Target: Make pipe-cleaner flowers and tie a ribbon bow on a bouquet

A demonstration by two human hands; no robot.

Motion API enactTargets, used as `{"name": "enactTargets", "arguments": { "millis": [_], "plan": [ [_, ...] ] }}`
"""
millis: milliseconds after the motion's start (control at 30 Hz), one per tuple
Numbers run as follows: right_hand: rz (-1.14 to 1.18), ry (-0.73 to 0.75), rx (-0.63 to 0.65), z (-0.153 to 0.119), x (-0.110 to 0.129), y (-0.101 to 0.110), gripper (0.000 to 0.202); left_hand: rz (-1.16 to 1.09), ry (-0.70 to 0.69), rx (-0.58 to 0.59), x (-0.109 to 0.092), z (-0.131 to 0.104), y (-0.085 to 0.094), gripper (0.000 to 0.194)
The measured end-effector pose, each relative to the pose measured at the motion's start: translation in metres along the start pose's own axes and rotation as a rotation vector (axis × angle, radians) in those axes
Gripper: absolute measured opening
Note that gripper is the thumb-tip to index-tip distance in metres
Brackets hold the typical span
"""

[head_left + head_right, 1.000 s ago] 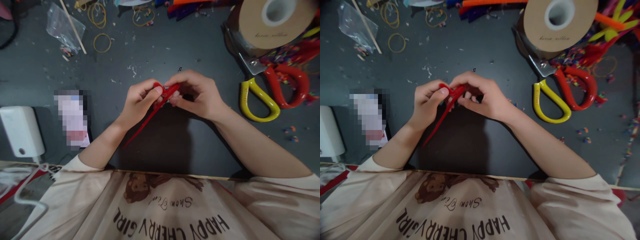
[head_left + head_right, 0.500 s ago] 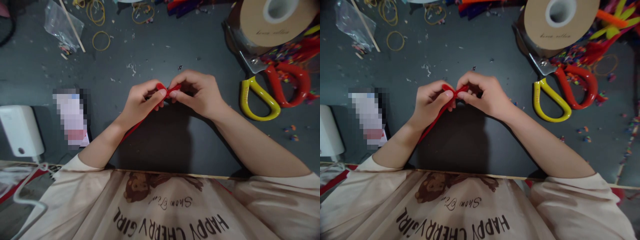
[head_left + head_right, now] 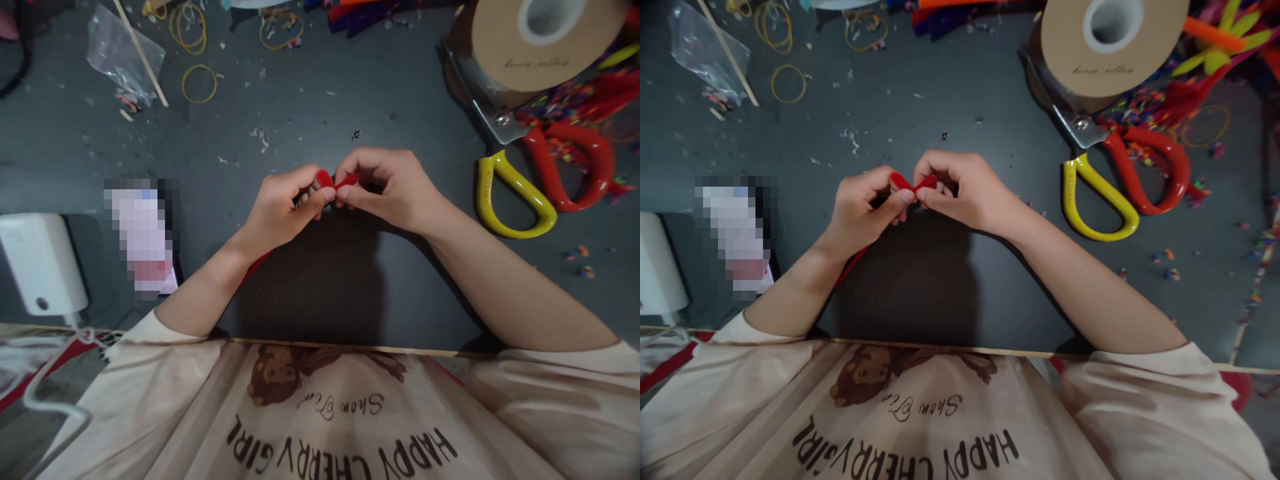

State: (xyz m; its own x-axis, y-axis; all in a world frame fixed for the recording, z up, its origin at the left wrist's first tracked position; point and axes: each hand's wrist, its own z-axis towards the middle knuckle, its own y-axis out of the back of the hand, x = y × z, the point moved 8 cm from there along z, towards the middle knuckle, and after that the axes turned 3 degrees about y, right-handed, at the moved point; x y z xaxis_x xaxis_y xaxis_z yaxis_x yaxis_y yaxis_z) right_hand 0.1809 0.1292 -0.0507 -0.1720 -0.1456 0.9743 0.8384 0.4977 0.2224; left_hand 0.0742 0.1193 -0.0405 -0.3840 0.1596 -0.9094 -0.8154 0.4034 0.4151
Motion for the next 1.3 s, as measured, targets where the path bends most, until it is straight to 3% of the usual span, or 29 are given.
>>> {"name": "enactTargets", "arguments": {
  "millis": [133,333,433,567,700,767,833,933,1033,1133,1300],
  "plan": [
    [0.111,0.022,0.007,-0.001,0.003,-0.004,0.007,-0.069,0.035,0.013,0.001,-0.001,0.001,0.028],
    [0.199,0.192,-0.046,-0.008,0.019,-0.009,0.015,-0.412,0.196,0.107,0.003,-0.002,-0.004,0.031],
    [0.029,0.292,-0.135,-0.013,0.028,-0.007,0.010,-0.538,0.286,0.141,0.004,-0.002,-0.008,0.028],
    [-0.327,0.550,-0.277,-0.028,0.049,-0.005,0.015,-0.684,0.344,0.233,0.004,-0.004,-0.016,0.026],
    [-0.582,0.790,-0.307,-0.044,0.061,-0.012,0.020,-0.779,0.418,0.399,0.004,-0.011,-0.029,0.029],
    [-0.661,0.830,-0.303,-0.046,0.062,-0.015,0.021,-0.754,0.407,0.396,0.005,-0.011,-0.029,0.029],
    [-0.590,0.654,-0.301,-0.035,0.053,-0.009,0.018,-0.644,0.333,0.239,0.008,-0.006,-0.020,0.030],
    [-0.160,0.187,-0.354,-0.016,0.020,0.005,0.006,-0.386,0.166,-0.079,0.007,-0.001,0.001,0.031],
    [0.292,-0.083,-0.270,-0.008,-0.003,-0.007,0.026,-0.133,0.017,-0.234,0.000,-0.002,0.011,0.032],
    [0.479,-0.160,-0.250,-0.007,-0.007,-0.014,0.034,0.065,-0.084,-0.278,-0.007,-0.006,0.013,0.030],
    [0.488,-0.125,-0.286,-0.007,-0.005,-0.011,0.033,0.301,-0.161,-0.250,-0.016,-0.011,0.009,0.028]
  ]
}}
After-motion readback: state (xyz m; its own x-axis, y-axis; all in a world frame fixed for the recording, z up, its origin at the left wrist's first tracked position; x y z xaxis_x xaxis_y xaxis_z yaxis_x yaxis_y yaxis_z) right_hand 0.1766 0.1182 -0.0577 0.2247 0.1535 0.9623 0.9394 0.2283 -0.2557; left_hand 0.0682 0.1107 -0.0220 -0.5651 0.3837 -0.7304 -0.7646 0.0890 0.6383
